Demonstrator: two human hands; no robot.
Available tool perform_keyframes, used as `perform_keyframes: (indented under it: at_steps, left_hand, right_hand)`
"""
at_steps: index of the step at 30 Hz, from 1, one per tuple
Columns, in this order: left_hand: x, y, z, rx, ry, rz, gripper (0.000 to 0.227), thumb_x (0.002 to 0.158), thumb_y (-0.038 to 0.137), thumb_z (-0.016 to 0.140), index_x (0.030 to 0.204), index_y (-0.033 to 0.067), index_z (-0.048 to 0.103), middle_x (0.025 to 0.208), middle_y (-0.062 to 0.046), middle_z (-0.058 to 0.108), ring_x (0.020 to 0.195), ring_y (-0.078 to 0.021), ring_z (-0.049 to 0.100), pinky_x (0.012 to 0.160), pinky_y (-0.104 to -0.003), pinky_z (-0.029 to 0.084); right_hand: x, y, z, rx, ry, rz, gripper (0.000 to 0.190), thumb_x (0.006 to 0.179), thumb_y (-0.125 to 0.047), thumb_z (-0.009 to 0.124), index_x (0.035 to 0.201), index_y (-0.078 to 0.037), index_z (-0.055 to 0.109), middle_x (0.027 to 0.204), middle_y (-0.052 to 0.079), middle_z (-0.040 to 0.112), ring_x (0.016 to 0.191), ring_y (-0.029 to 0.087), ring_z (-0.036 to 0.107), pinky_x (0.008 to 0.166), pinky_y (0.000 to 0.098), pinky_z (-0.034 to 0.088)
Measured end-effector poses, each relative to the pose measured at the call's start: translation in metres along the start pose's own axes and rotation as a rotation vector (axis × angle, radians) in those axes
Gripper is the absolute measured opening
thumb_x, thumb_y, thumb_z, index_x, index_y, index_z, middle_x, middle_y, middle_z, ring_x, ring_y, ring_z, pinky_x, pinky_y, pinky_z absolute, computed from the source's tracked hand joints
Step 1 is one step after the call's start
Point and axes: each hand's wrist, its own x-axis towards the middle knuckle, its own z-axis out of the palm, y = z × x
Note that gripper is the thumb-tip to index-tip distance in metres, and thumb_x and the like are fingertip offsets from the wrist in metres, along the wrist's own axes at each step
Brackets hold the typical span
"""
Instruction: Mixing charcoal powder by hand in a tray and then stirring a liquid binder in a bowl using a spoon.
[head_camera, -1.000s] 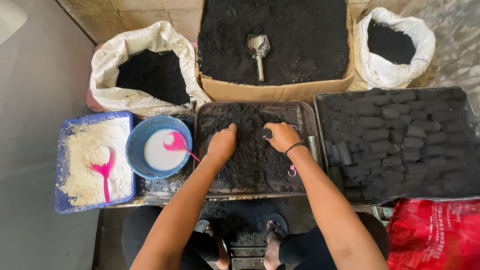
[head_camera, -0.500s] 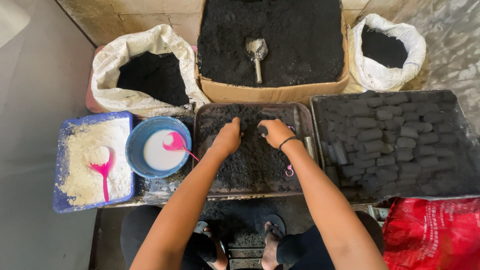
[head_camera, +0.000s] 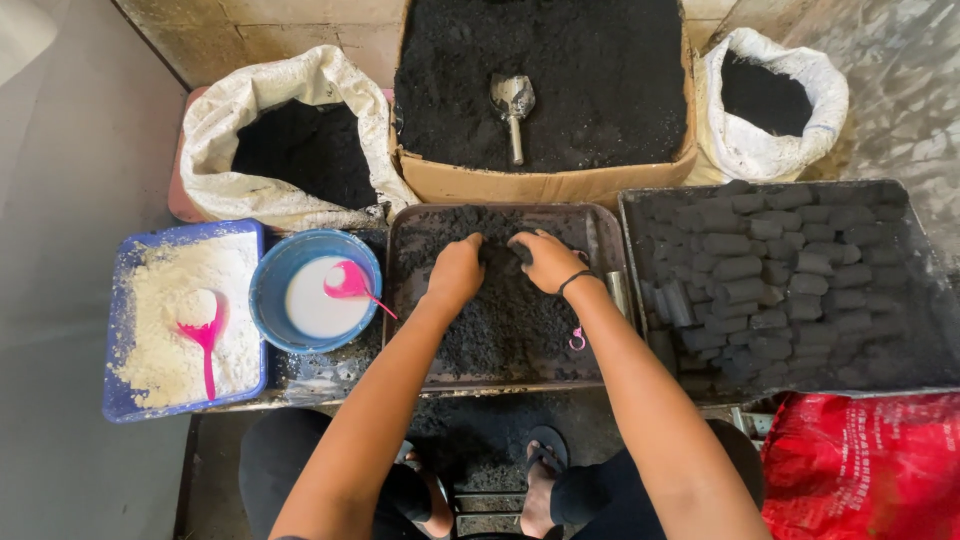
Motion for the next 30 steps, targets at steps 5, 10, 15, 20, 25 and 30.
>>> perform_keyframes:
  at_steps: [5, 10, 15, 20, 25, 30]
  left_hand:
    - [0.014, -0.015, 0.023, -0.026, -0.002, -0.022, 0.029, 0.080, 0.010, 0.058, 0.107, -0.0014, 0.056, 0.090, -0.020, 0.063, 0.086, -0.0317, 0.063, 0.068, -0.038, 0.055]
    - [0.002, 0.007, 0.003, -0.175, 0.020, -0.041, 0.031, 0.080, 0.008, 0.059, 0.107, -0.0049, 0.054, 0.096, -0.024, 0.058, 0.092, -0.0364, 0.060, 0.073, -0.042, 0.053]
    - [-0.008, 0.010, 0.002, -0.346, 0.064, -0.017, 0.031, 0.082, -0.002, 0.050, 0.113, -0.0010, 0.052, 0.100, -0.023, 0.058, 0.097, -0.0385, 0.057, 0.079, -0.045, 0.051]
    - [-0.035, 0.028, -0.026, -0.460, -0.024, -0.002, 0.052, 0.082, 0.005, 0.050, 0.132, 0.0053, 0.034, 0.126, -0.023, 0.043, 0.118, -0.0372, 0.039, 0.098, -0.048, 0.033]
    - [-0.084, 0.028, -0.053, -0.389, -0.152, 0.019, 0.087, 0.077, 0.031, 0.064, 0.139, 0.0005, 0.012, 0.140, -0.030, 0.014, 0.129, -0.0474, 0.010, 0.103, -0.061, 0.007]
    - [-0.111, -0.043, 0.010, 0.317, -0.306, -0.063, 0.136, 0.050, 0.077, 0.064, 0.140, 0.0043, -0.008, 0.144, -0.024, -0.007, 0.131, -0.0439, -0.001, 0.106, -0.054, 0.011]
  right_hand:
    - [-0.018, -0.013, -0.002, 0.002, 0.077, -0.041, 0.039, 0.088, -0.007, 0.045, 0.128, -0.006, 0.043, 0.129, 0.027, 0.037, 0.119, 0.042, 0.037, 0.091, 0.0516, 0.041]
    - [-0.030, -0.018, -0.002, 0.010, 0.172, -0.103, 0.037, 0.089, -0.015, 0.047, 0.125, -0.004, 0.047, 0.121, 0.021, 0.051, 0.113, 0.036, 0.047, 0.090, 0.0473, 0.043]
    - [-0.023, -0.004, 0.005, 0.113, 0.236, -0.123, 0.038, 0.086, -0.001, 0.045, 0.124, -0.005, 0.047, 0.120, 0.022, 0.051, 0.115, 0.037, 0.045, 0.091, 0.0478, 0.043]
    - [-0.017, 0.014, 0.008, 0.213, 0.121, -0.225, 0.063, 0.073, 0.002, 0.048, 0.134, -0.010, 0.035, 0.136, 0.017, 0.035, 0.125, 0.036, 0.031, 0.103, 0.0473, 0.029]
    - [-0.049, 0.038, 0.014, 0.065, 0.057, -0.254, 0.089, 0.067, -0.013, 0.067, 0.141, -0.013, 0.015, 0.143, 0.021, 0.017, 0.128, 0.042, 0.021, 0.105, 0.0513, 0.024]
    - [-0.067, 0.067, 0.071, -0.157, 0.107, -0.089, 0.126, 0.053, -0.042, 0.083, 0.139, -0.004, 0.000, 0.142, 0.028, 0.000, 0.130, 0.044, 0.007, 0.104, 0.0505, 0.023]
